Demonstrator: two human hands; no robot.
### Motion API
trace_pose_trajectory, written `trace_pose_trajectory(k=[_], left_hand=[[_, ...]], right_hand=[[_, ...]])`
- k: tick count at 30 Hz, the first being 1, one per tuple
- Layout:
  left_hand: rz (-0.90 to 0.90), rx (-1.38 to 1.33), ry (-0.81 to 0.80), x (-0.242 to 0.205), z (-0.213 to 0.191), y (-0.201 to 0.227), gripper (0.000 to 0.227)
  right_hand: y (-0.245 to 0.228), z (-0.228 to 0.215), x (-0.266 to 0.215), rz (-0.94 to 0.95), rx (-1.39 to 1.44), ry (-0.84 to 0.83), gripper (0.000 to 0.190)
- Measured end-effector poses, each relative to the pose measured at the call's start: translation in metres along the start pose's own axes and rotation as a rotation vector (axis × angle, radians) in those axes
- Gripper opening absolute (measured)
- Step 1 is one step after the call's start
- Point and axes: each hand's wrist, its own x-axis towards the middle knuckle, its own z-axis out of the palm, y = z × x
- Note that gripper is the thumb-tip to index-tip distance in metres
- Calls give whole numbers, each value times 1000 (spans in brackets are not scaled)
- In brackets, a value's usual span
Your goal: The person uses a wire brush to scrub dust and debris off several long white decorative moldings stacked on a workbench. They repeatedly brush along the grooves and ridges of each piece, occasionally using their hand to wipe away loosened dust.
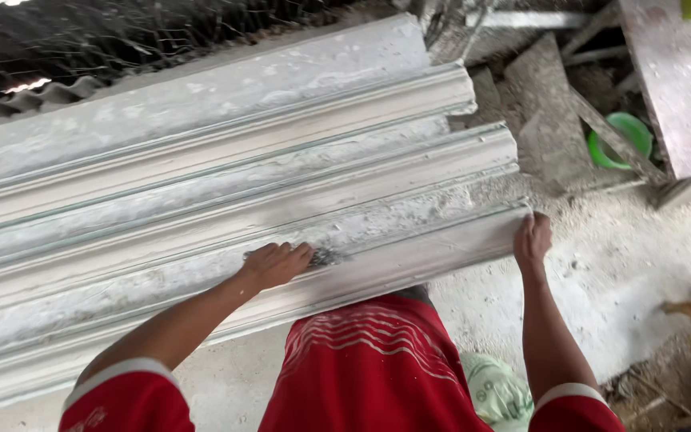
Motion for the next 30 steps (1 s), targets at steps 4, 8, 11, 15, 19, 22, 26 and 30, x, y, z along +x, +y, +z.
trace_pose_trajectory(k=[4,8,11,15,19,22,26,30], left_hand=[[31,-253,-163,119,-11,19,22],[53,-257,34,249,-24,56,16],[46,-207,210,342,-3,84,12],[-20,-118,281,451,18,119,13],[-83,-85,259,522,52,162,18],[-239,-321,317,469,-32,172,22],[-733,-1094,510,410,-102,199,38],[-1048,-1371,752,346,-149,214,62]], right_hand=[[-19,-20,-19,87,122,-78,45],[-10,-19,-11,116,327,-222,58],[-12,-29,-15,136,362,-295,62],[1,-15,-10,161,359,-394,63],[-4,-42,-11,55,399,-472,66],[-29,-85,-20,-79,478,-492,65],[-80,-108,-37,-374,532,-705,68],[-110,-80,-47,-716,147,-979,84]])
